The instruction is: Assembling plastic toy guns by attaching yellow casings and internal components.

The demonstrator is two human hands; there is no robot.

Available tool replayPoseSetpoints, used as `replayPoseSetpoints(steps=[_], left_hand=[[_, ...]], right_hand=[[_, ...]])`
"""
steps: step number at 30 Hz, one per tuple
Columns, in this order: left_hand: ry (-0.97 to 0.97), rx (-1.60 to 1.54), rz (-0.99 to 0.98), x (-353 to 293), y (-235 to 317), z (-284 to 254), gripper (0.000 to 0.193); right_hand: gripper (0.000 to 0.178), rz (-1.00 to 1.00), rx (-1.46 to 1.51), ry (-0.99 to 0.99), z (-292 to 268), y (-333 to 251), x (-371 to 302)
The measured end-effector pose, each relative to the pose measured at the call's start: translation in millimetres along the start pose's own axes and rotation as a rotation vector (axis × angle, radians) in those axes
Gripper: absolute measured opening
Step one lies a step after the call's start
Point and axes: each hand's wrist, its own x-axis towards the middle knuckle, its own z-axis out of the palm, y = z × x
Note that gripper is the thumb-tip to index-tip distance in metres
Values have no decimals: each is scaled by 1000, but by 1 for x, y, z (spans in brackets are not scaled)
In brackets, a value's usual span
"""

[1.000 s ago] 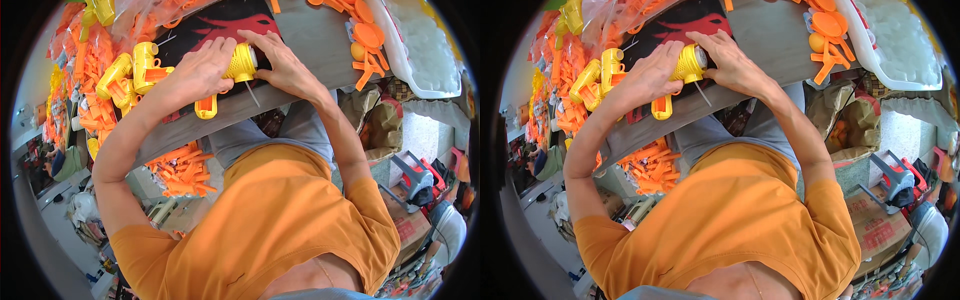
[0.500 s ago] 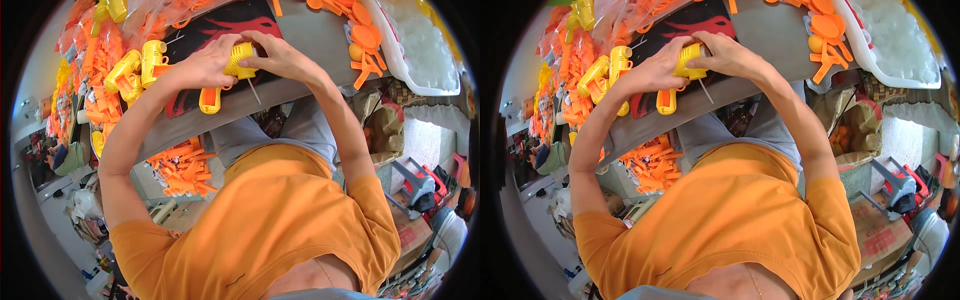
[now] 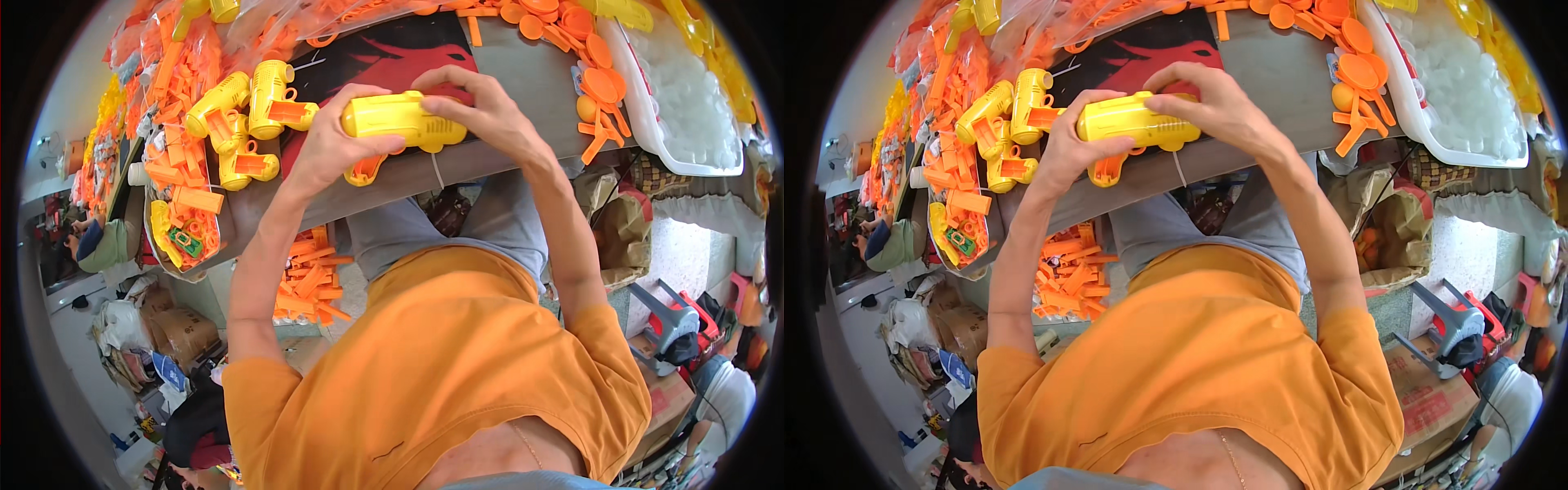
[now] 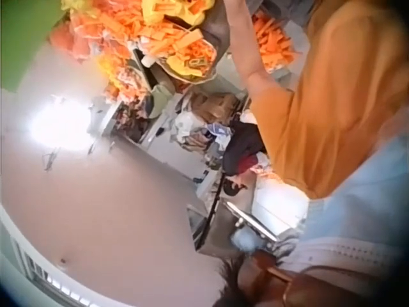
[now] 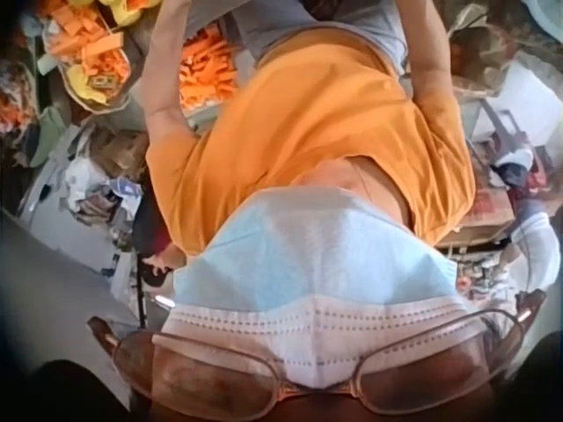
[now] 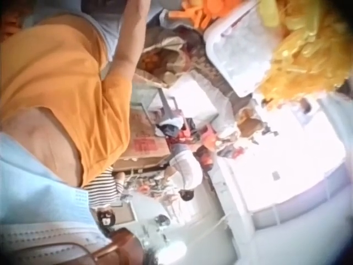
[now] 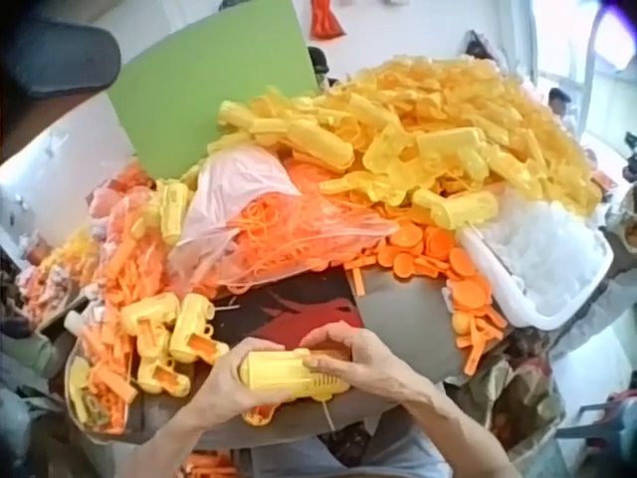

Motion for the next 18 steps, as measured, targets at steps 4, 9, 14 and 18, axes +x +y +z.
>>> replayPoseSetpoints(steps=[4,9,14,18], left_hand=[[73,275,158,-5,10,16,48],[139,610,463,-1,11,22,49],[168,538,551,-9,12,18,50],[143,260,544,-22,24,6,53]], right_hand=[[34,146,180,-62,3,1,3],[59,-38,-118,25,29,-39,-4],[65,-206,-365,111,19,-38,-6],[70,15,210,-1,3,-43,-22]])
